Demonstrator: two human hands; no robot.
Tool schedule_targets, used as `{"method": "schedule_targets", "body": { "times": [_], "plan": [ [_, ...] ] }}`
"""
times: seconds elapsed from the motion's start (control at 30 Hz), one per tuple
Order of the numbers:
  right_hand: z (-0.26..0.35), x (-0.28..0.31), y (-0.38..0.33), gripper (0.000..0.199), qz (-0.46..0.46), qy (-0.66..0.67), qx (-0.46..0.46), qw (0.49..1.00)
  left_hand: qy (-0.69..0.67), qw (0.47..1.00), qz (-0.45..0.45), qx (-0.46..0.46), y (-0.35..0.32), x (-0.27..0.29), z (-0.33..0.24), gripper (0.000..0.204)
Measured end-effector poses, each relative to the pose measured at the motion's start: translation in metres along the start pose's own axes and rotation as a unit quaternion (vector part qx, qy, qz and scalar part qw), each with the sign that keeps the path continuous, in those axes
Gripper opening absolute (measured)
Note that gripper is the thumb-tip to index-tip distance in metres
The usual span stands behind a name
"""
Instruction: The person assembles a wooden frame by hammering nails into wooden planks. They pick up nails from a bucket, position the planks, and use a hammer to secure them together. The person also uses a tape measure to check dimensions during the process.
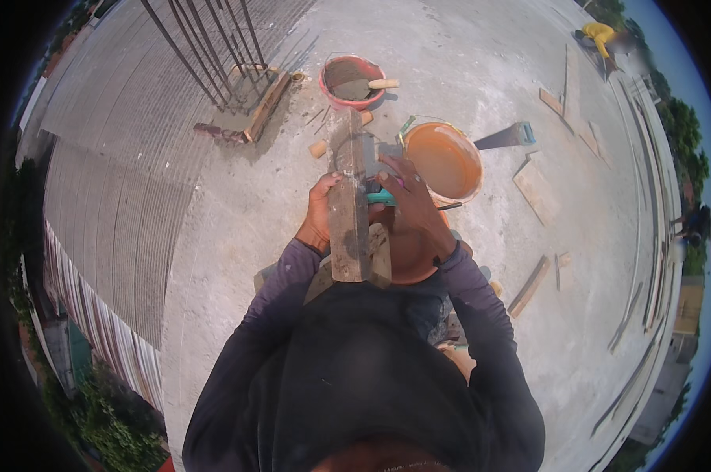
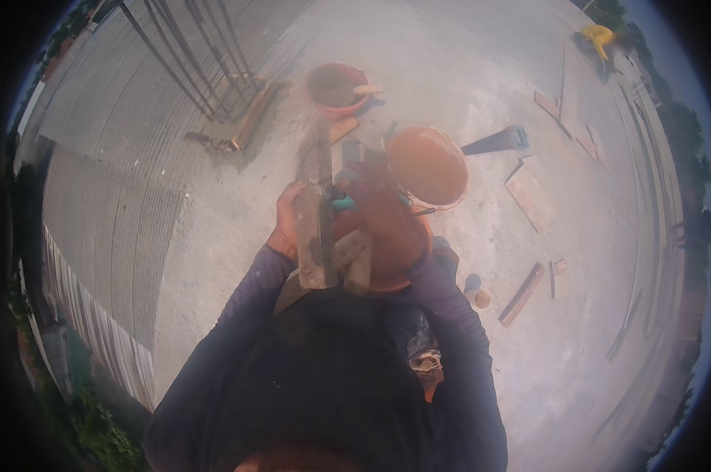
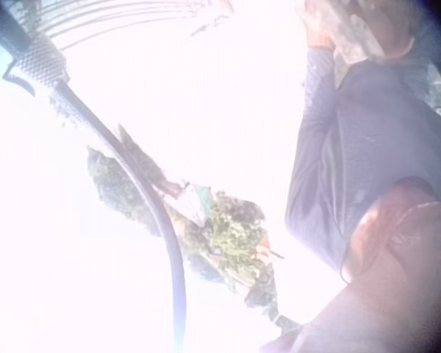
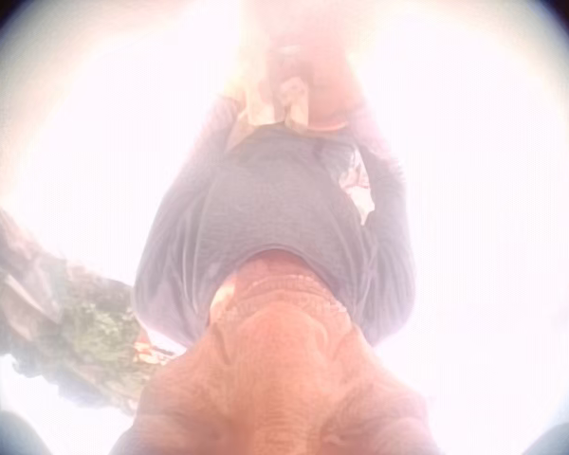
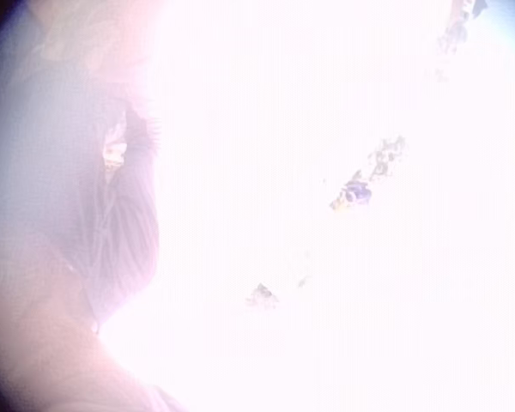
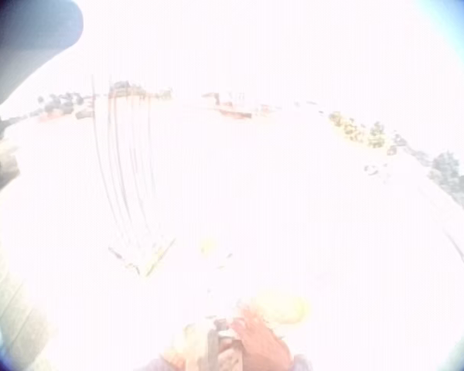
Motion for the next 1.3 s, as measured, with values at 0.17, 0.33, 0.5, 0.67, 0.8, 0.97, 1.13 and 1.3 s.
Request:
{"method": "schedule_targets", "body": {
  "times": [0.17,0.33,0.5,0.67,0.8,0.97,1.13,1.3],
  "plan": [
    [-0.018,-0.015,-0.01,0.057,0.155,0.318,-0.186,0.917,0.188,0.981,-0.056,-0.008,-0.003,0.011,-0.007,0.053],
    [-0.026,-0.031,-0.026,0.057,0.152,0.367,-0.225,0.89,0.224,0.97,-0.094,-0.001,-0.013,0.026,-0.001,0.048],
    [-0.042,-0.03,-0.036,0.06,0.139,0.199,-0.198,0.95,0.29,0.949,-0.121,-0.033,-0.013,0.028,-0.003,0.039],
    [-0.037,-0.011,-0.041,0.074,0.165,-0.026,-0.052,0.985,0.329,0.938,-0.108,-0.015,-0.014,0.026,0.0,0.03],
    [-0.031,0.0,-0.058,0.086,0.243,-0.084,-0.027,0.966,0.306,0.945,-0.118,-0.008,-0.018,0.026,-0.007,0.029],
    [-0.058,0.04,-0.081,0.084,0.314,-0.201,-0.175,0.911,0.304,0.94,-0.145,-0.049,-0.024,0.007,-0.06,0.035],
    [-0.071,0.06,-0.097,0.073,0.371,-0.058,-0.257,0.89,0.32,0.927,-0.097,-0.171,-0.017,-0.017,-0.077,0.043],
    [-0.038,0.06,-0.098,0.062,0.286,0.084,-0.261,0.918,0.46,0.841,-0.15,-0.241,-0.008,-0.007,-0.076,0.051]
  ]
}}
Point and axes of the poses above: each hand's wrist, its own y-axis towards the middle knuckle, its own x-axis out of the back of the hand, z = x × y, the point moved 5 cm from there along y, towards the middle knuckle, and after that the axes turned 11 degrees about -x, right-handed, at the moved point
